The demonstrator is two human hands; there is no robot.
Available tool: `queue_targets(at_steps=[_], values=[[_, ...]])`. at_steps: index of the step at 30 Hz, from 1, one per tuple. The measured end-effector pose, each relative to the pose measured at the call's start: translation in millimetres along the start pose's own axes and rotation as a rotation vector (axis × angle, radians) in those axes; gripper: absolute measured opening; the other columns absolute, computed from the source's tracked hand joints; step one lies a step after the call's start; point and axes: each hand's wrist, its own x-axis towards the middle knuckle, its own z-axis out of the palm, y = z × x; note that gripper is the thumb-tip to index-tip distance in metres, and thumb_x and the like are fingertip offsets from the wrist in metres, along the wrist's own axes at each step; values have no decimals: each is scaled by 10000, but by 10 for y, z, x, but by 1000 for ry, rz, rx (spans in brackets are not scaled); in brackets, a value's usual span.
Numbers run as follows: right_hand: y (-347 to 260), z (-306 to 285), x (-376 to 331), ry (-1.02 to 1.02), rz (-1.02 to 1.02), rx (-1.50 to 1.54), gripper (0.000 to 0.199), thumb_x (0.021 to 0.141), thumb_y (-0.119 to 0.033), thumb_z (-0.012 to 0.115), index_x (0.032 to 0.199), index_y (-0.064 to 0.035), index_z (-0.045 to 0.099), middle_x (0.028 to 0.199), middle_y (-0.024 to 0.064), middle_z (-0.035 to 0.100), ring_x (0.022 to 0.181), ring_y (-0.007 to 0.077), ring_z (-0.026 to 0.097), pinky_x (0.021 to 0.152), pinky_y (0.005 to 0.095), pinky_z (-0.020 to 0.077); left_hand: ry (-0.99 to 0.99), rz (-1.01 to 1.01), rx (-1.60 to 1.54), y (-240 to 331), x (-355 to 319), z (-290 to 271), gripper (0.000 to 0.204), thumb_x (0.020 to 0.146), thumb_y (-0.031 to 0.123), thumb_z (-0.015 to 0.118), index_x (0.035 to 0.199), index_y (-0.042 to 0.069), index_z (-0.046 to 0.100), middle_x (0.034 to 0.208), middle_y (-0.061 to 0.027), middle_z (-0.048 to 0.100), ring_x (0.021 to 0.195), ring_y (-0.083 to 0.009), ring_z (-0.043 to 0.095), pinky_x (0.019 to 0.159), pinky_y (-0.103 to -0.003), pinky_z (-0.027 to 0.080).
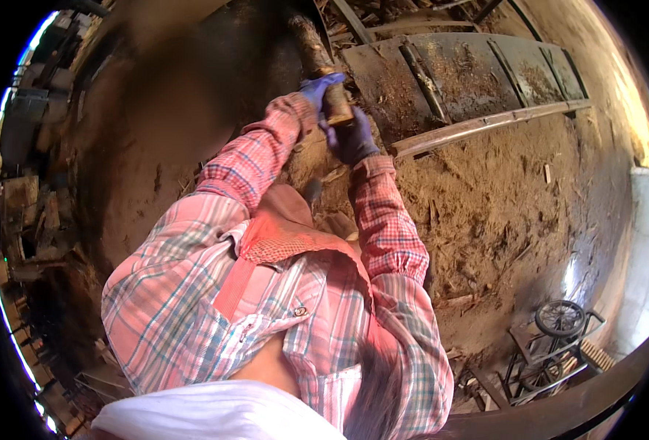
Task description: The person uses a hammer to break apart a large wooden structure, then picks up pieces of wood and feeds them into a wood chipper machine.
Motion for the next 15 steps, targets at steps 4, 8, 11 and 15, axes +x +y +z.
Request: queue_targets(at_steps=[4,8,11,15], values=[[441,-612,-359,141,221,-328,494,863,-472,492,1053,-21,561,963,181,644,811,277,625,669,365,525,-307,-352,-291,-407,-387,-1264,380,770,354,667,940,28,569,779,-111,616,645,-252,604,607,-348,500],[545,-1289,-662,208,272,-124,536,862,-456,534,1200,-43,487,1038,162,620,857,287,622,772,399,506,-24,-265,-168,-614,-1825,-1469,337,755,236,701,1026,67,592,920,-66,617,821,-189,607,757,-312,508],[790,-1049,-658,293,313,-268,674,868,-488,509,1352,-53,332,1190,153,548,990,259,575,834,385,493,-98,-119,-76,-1485,-2711,-1864,498,733,171,721,1175,78,513,1033,-73,593,954,-182,571,818,-323,490],[1075,-720,-453,226,312,-434,632,862,-466,534,1333,-78,369,1197,121,535,1087,245,507,891,422,454,22,-163,32,-1210,-3629,-982,707,699,237,755,1291,68,408,1077,-117,586,986,-224,565,833,-341,475]])
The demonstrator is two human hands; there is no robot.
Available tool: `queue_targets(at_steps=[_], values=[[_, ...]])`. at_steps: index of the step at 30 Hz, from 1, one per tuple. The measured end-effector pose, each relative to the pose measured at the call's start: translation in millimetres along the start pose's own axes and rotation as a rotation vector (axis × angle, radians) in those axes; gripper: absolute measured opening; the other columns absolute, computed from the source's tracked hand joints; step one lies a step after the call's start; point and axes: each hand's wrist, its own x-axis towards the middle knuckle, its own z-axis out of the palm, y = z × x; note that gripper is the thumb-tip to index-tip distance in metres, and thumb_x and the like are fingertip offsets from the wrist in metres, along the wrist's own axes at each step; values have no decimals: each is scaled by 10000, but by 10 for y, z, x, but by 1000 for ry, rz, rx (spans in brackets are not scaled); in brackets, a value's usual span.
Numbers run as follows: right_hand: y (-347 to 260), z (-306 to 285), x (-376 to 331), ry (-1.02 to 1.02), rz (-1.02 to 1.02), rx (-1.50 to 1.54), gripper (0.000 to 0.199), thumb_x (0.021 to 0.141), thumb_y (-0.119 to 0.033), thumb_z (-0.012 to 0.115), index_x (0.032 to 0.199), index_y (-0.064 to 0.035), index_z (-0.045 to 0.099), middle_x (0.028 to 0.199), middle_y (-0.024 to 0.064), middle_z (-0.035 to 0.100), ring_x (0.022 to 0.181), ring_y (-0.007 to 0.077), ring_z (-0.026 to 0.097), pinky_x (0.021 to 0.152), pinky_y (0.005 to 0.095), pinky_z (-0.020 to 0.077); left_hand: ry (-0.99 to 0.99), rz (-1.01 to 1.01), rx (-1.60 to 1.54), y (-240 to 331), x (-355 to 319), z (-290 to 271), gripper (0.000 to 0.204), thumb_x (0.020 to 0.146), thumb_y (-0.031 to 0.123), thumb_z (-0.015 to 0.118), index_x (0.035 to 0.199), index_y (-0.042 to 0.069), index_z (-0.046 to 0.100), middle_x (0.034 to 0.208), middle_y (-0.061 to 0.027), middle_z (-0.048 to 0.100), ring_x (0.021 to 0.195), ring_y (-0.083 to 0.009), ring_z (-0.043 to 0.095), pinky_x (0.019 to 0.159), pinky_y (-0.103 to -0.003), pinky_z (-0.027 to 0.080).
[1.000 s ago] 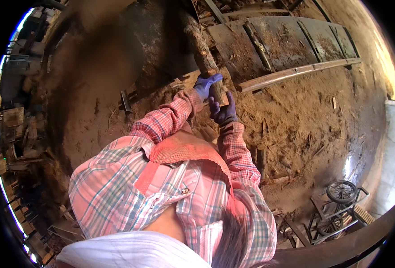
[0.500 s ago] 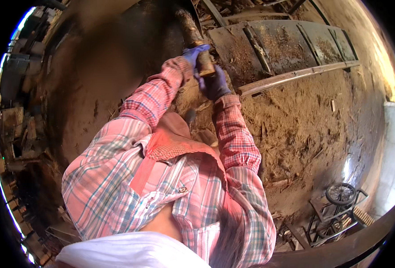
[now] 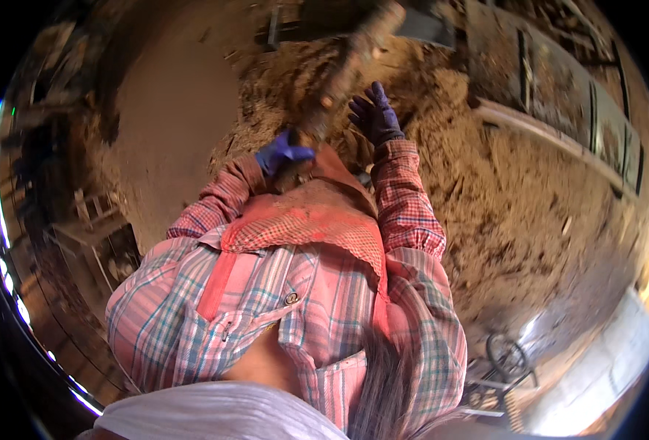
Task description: The person uses a hammer to break apart a large wooden structure, then picks up pieces of wood and feeds them into a wood chipper machine.
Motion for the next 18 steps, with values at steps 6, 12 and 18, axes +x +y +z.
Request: queue_targets(at_steps=[6,12,18], values=[[-86,367,457,-368,-282,156,459,888,-367,509,1281,-134,460,1262,94,486,1131,285,474,941,475,399,442,214,1044,-25,-113,101,981,650,469,738,1387,56,239,1274,-264,444,1159,-394,456,968,-418,370],[-224,1356,742,-603,-304,59,486,813,-349,608,1195,-72,494,1148,140,543,1036,305,520,927,458,413,736,91,398,-217,-578,-468,732,728,508,642,1250,40,432,1151,-181,514,1009,-315,484,847,-375,406],[701,1970,1000,-970,160,-209,398,841,-312,586,1154,-75,525,1131,86,554,1048,254,515,954,415,397,1022,307,-620,-1872,-877,-1090,543,836,547,500,1129,92,542,952,-58,582,680,-217,530,589,-347,473]])
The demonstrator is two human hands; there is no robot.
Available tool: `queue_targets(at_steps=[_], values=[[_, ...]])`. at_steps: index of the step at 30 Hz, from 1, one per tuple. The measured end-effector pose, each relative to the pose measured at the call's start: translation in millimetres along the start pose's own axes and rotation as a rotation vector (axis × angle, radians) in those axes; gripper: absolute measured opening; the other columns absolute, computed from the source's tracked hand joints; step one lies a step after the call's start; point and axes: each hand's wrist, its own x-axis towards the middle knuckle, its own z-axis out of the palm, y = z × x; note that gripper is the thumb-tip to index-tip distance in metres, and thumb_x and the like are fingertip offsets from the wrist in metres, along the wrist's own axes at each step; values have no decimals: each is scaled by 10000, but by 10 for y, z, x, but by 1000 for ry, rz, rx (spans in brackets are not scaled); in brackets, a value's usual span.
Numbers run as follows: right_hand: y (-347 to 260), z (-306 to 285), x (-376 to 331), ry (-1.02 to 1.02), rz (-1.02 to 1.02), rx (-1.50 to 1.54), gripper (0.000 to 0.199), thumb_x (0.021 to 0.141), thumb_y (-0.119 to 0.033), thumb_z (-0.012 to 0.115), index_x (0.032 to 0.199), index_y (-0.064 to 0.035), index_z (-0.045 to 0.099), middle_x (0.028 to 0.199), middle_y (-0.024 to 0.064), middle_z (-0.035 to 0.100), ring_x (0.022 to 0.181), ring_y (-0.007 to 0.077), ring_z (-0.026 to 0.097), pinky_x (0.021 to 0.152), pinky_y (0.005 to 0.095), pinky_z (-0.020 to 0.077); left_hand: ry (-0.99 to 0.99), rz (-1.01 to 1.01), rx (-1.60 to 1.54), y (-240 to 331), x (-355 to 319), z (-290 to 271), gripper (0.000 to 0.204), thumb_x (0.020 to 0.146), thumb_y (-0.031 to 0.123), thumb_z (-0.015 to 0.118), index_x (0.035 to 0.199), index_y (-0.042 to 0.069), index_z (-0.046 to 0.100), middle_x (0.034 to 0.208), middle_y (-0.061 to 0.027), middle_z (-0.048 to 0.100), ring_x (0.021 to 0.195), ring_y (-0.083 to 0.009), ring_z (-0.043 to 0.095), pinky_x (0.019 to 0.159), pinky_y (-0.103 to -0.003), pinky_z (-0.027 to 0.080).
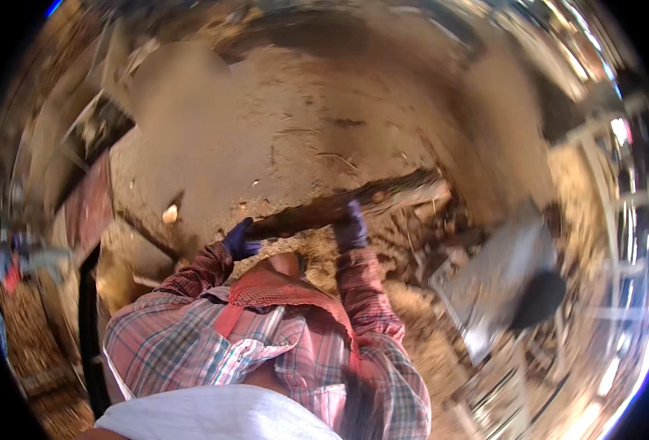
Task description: The person uses a hammer to break apart a large wooden structure, then picks up pieces of wood and feeds them into a wood chipper machine.
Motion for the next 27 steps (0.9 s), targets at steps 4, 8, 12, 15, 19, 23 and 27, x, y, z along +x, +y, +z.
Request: queue_targets(at_steps=[4,8,12,15,19,23,27], values=[[611,-101,-247,73,477,-21,371,846,-292,585,1144,-78,528,1121,68,565,1037,237,521,933,374,406,565,-206,-123,-107,-551,-6,482,833,490,520,1073,76,578,871,-61,608,633,-225,552,530,-352,462],[1546,-773,-388,-490,622,-729,372,831,-283,609,1129,-72,533,1102,78,577,1039,236,522,924,370,403,790,-271,-391,-951,-1360,-354,433,846,438,525,1070,72,589,910,-67,615,716,-205,558,603,-341,461],[1231,-500,671,-1101,-172,-1650,377,813,-263,611,1113,-49,533,1060,100,587,1031,244,521,934,371,390,618,-160,-503,-665,-713,-66,385,859,385,531,1067,69,600,949,-72,623,799,-185,565,675,-330,460],[349,-616,1555,-467,-34,-1678,403,857,-279,528,1203,-84,463,1161,102,525,1104,254,475,964,382,365,309,93,-524,16,-93,687,349,869,346,535,1065,66,609,978,-76,628,861,-170,569,729,-321,459],[-1069,603,2753,129,-302,-1017,444,915,-300,416,1323,-129,368,1296,104,442,1202,267,413,1005,397,332,-223,650,-586,2437,-44,1920,303,883,293,540,1062,62,620,1018,-82,636,945,-150,576,802,-310,458],[-884,957,3046,106,-72,-895,481,936,-330,381,1384,-167,318,1358,100,404,1243,268,387,1017,394,321,-243,1434,-2,3859,-1316,2457,313,915,305,503,1048,53,635,1034,-88,644,971,-151,582,830,-300,456],[298,-123,2797,-143,742,-1232,512,917,-370,423,1387,-197,313,1346,89,413,1226,256,395,1002,374,332,-134,1366,188,3340,-1103,1874,348,937,291,473,1117,16,589,1078,-131,627,999,-166,562,880,-312,437]])
